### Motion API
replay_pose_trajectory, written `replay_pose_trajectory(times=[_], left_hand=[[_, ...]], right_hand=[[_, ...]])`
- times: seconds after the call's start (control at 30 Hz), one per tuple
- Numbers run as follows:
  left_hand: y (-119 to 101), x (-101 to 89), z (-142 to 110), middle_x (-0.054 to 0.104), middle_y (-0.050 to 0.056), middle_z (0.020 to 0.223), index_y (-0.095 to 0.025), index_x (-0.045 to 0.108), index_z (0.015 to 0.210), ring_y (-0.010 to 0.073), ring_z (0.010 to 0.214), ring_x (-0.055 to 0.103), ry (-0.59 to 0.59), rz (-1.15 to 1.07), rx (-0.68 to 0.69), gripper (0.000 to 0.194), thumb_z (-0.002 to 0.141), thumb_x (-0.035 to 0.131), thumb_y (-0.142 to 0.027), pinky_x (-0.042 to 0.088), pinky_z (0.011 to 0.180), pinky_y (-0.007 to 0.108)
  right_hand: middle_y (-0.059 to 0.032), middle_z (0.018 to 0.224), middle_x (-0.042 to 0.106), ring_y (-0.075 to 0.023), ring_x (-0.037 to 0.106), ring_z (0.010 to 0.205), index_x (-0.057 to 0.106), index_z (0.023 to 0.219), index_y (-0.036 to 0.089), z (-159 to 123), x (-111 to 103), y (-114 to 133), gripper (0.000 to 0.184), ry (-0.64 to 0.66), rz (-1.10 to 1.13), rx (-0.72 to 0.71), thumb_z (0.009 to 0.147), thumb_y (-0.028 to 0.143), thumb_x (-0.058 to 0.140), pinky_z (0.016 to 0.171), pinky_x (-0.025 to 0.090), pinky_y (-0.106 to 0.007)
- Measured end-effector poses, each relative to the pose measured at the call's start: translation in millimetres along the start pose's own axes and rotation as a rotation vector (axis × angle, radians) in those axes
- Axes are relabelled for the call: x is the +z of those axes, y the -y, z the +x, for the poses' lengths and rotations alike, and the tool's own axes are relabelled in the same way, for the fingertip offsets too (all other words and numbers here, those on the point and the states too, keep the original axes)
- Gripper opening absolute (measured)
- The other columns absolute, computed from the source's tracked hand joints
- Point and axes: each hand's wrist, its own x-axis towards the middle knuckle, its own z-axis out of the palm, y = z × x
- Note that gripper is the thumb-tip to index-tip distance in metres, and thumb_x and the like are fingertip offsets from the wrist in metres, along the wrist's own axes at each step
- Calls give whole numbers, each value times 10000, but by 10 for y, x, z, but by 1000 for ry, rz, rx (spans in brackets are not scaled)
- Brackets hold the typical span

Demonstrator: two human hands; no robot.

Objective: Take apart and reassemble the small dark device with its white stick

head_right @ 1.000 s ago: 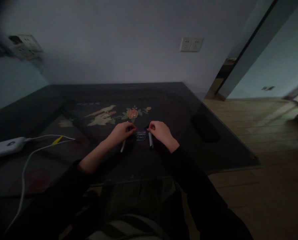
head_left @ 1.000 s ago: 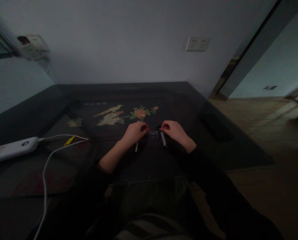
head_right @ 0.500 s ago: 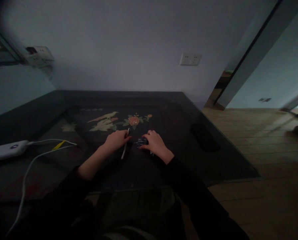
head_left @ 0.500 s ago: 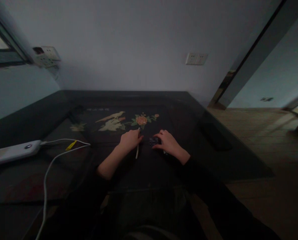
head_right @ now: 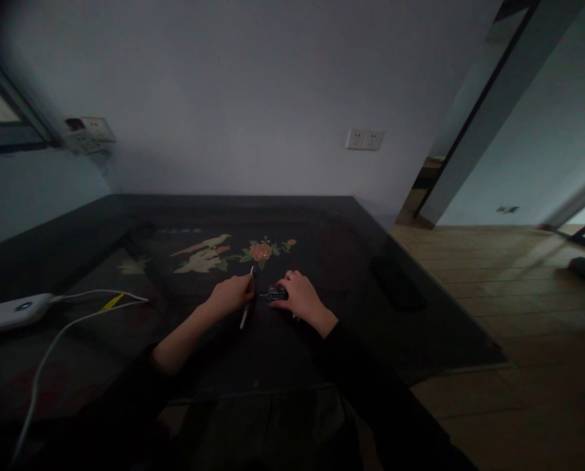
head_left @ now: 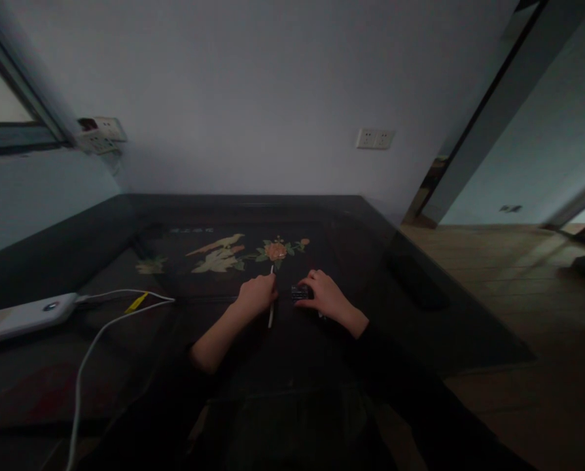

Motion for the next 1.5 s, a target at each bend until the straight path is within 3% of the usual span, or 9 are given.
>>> replay_pose_trajectory(times=[0.13, 0.27, 0.4, 0.53, 0.87, 1.0, 1.13, 1.3, 1.5], left_hand=[[-102, 38, -18, 693, 127, 979, -214, 556, 1080, 270, 886, 676, -44, -35, 14, 261, 853, 437, -266, 494, 726, 345], [-194, 111, 7, 697, 91, 960, -257, 554, 1077, 247, 861, 675, -57, -99, 38, 253, 843, 457, -255, 481, 710, 318], [-291, 184, 61, 697, 85, 964, -249, 576, 1004, 248, 853, 675, -72, -123, 62, 202, 845, 453, -263, 484, 692, 320], [-433, 241, 88, 697, 92, 939, -231, 574, 1011, 266, 849, 679, -105, -96, 51, 222, 872, 410, -285, 497, 695, 348], [-548, 249, 86, 682, 79, 924, -225, 534, 1078, 246, 828, 669, -135, -109, 80, 244, 906, 418, -352, 477, 683, 328], [-524, 184, -37, 634, 74, 1089, -220, 538, 1104, 210, 981, 618, -257, -140, 262, 232, 909, 455, -313, 455, 791, 308], [-518, 203, -173, 591, 67, 1185, -234, 561, 1143, 250, 1120, 523, -290, -105, 450, 341, 849, 579, -405, 381, 951, 401], [-514, 294, -209, 561, 72, 1271, -274, 519, 1269, 296, 1198, 449, -262, -101, 467, 550, 786, 633, -512, 298, 1011, 493], [-542, 307, -189, 552, 75, 1318, -269, 497, 1304, 305, 1240, 410, -221, -124, 494, 615, 768, 641, -535, 247, 1038, 522]], right_hand=[[-74, 965, 592, -219, 539, 936, 652, 1026, 172, 1, -184, -130, 398, -115, 135, 6, 730, 418, 752, 828, 435, -337], [-47, 889, 572, -196, 547, 846, 642, 1007, 174, -113, -408, -488, 347, -212, 215, 99, 735, 355, 757, 754, 445, -312], [-47, 887, 563, -187, 538, 796, 640, 1015, 174, -344, -492, -878, 339, -140, 199, 151, 746, 356, 736, 722, 436, -312], [-52, 883, 563, -209, 543, 848, 652, 1011, 185, -532, -509, -1067, 366, -33, 183, 166, 730, 403, 737, 772, 432, -334], [-65, 936, 554, -208, 546, 853, 665, 1069, 200, -573, -475, -968, 417, 128, 182, 166, 703, 370, 769, 780, 430, -324], [-69, 935, 569, -216, 548, 862, 660, 1064, 188, -561, -454, -969, 427, 144, 181, 167, 686, 344, 780, 777, 429, -326], [-69, 952, 580, -216, 552, 868, 660, 1052, 196, -555, -466, -951, 412, 131, 193, 169, 678, 321, 781, 789, 426, -337], [-53, 901, 574, -202, 543, 828, 657, 1043, 199, -555, -458, -942, 403, 124, 193, 168, 675, 308, 781, 747, 424, -321], [-50, 897, 571, -197, 540, 811, 654, 1036, 197, -552, -433, -970, 400, 118, 201, 169, 672, 300, 784, 721, 421, -308]])
